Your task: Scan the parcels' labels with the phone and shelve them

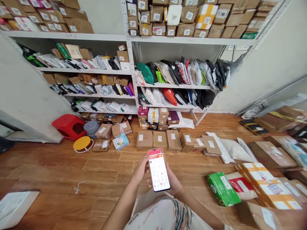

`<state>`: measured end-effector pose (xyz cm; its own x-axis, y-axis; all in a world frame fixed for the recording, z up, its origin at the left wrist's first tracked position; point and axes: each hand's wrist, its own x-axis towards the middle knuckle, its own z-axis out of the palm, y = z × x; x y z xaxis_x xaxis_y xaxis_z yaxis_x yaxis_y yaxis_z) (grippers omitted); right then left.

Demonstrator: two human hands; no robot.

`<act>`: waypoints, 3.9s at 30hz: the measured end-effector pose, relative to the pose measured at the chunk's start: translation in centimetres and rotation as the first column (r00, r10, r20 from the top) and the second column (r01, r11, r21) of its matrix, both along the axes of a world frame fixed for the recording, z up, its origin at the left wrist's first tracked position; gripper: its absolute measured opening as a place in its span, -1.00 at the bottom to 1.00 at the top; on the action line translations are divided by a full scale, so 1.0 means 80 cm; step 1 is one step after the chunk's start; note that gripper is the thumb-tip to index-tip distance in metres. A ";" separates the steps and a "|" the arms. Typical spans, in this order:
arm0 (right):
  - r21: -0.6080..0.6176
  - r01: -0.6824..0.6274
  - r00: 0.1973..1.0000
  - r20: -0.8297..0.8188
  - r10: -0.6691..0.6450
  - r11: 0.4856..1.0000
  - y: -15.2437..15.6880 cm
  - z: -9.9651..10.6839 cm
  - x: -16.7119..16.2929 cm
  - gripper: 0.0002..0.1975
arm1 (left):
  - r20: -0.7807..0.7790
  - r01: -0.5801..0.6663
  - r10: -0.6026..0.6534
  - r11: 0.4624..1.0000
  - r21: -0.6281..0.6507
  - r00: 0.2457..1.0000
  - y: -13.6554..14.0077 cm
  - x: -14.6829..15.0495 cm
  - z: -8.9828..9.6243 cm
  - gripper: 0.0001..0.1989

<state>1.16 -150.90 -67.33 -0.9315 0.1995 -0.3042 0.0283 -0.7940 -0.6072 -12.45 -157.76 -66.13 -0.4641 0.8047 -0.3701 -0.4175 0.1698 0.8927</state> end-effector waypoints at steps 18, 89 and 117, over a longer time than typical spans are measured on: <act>0.611 0.307 0.936 -0.053 -0.349 0.730 0.026 0.010 0.045 -0.37 | 0.350 0.213 -0.257 0.964 0.159 0.901 -0.038 0.079 0.003 0.21; 0.567 0.336 0.907 0.020 -0.420 0.752 0.016 0.018 0.014 -0.59 | 0.340 0.048 -0.134 0.967 0.250 0.931 -0.056 0.083 -0.006 -0.07; 0.963 0.156 0.970 -0.191 -0.151 -0.219 0.004 0.035 0.039 -0.38 | 0.357 -0.052 -0.075 0.941 0.334 0.931 -0.048 0.071 -0.007 -0.16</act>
<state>4.27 -150.57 -64.55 -0.8151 0.3907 0.4278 0.0177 0.7548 -0.6557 -6.79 -161.57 -66.69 -0.3405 0.9142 -0.2198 -0.7201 -0.1033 0.6862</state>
